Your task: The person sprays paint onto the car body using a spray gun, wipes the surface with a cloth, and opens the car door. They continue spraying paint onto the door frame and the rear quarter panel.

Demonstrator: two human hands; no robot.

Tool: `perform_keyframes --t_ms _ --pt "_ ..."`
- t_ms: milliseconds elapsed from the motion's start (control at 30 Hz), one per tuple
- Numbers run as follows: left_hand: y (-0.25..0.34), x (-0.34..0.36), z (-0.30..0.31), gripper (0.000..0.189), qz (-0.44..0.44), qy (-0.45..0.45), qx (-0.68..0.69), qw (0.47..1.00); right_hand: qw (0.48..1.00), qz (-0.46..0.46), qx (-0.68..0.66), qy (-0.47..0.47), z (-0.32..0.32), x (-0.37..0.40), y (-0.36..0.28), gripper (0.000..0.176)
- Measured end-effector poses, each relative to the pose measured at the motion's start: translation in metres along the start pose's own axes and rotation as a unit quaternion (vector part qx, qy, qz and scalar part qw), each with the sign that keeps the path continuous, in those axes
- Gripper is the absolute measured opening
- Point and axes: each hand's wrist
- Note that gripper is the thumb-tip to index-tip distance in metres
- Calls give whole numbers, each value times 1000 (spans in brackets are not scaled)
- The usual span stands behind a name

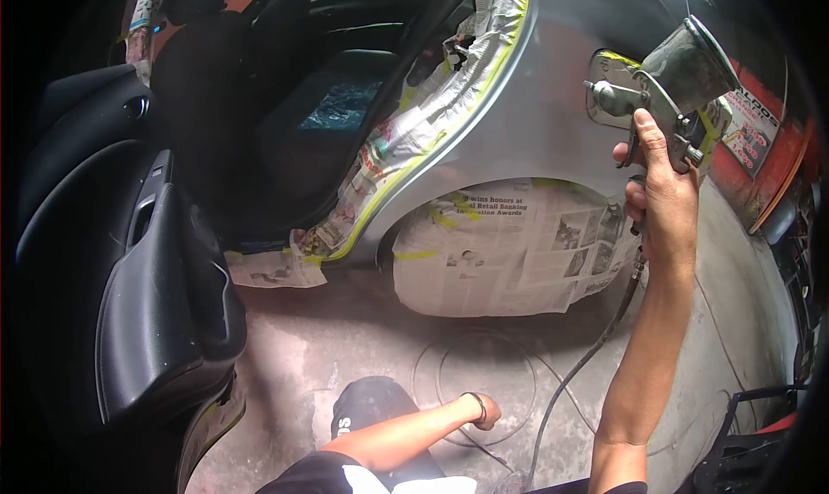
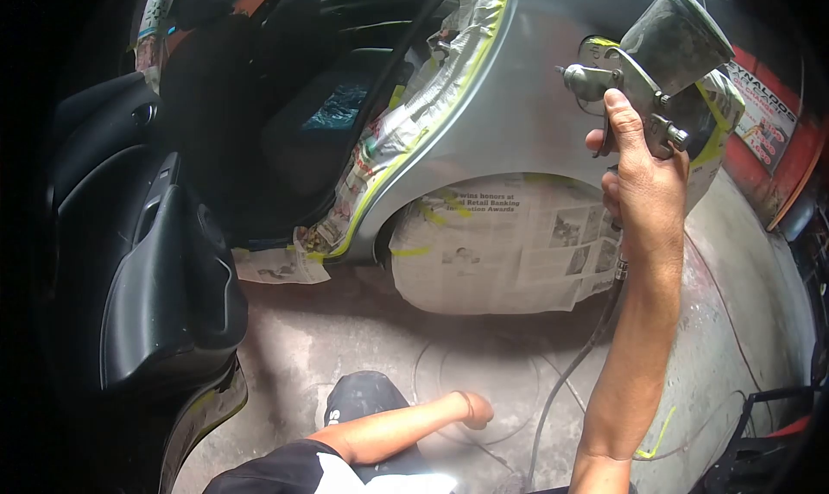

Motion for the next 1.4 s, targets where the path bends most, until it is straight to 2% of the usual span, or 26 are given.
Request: perform_keyframes --t_ms 467,767,1033,1167,1267,1333,1400 --pt "-1 -8 -3 29 -9 -12 -16 1000 1000 12 13 5 -2 -1 1 41" --pt "-8 -26 -12 31 -14 -15 -3 1000 1000 5 -1 23 -2 -12 -1 33" --pt "-5 -8 -3 33 -5 -24 15 1000 995 6 -83 -49 -9 -44 -6 31" --pt "-6 -5 -4 34 -8 -14 14 1000 999 14 -44 -10 -2 -49 4 30" --pt "-2 3 0 34 -9 -8 3 1000 999 8 6 36 7 -39 20 31" --pt "1 9 7 34 -2 -12 5 1000 999 -23 -21 17 17 -19 27 31" --pt "-1 28 18 38 11 40 42 998 996 -67 -64 -9 35 -1 32 29"
Point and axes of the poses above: each hand's wrist, its own x-axis away from the middle knuckle, its own z-axis out of the back of the hand, y = z × x, and after that the axes turned 4 degrees about -y, right-handed
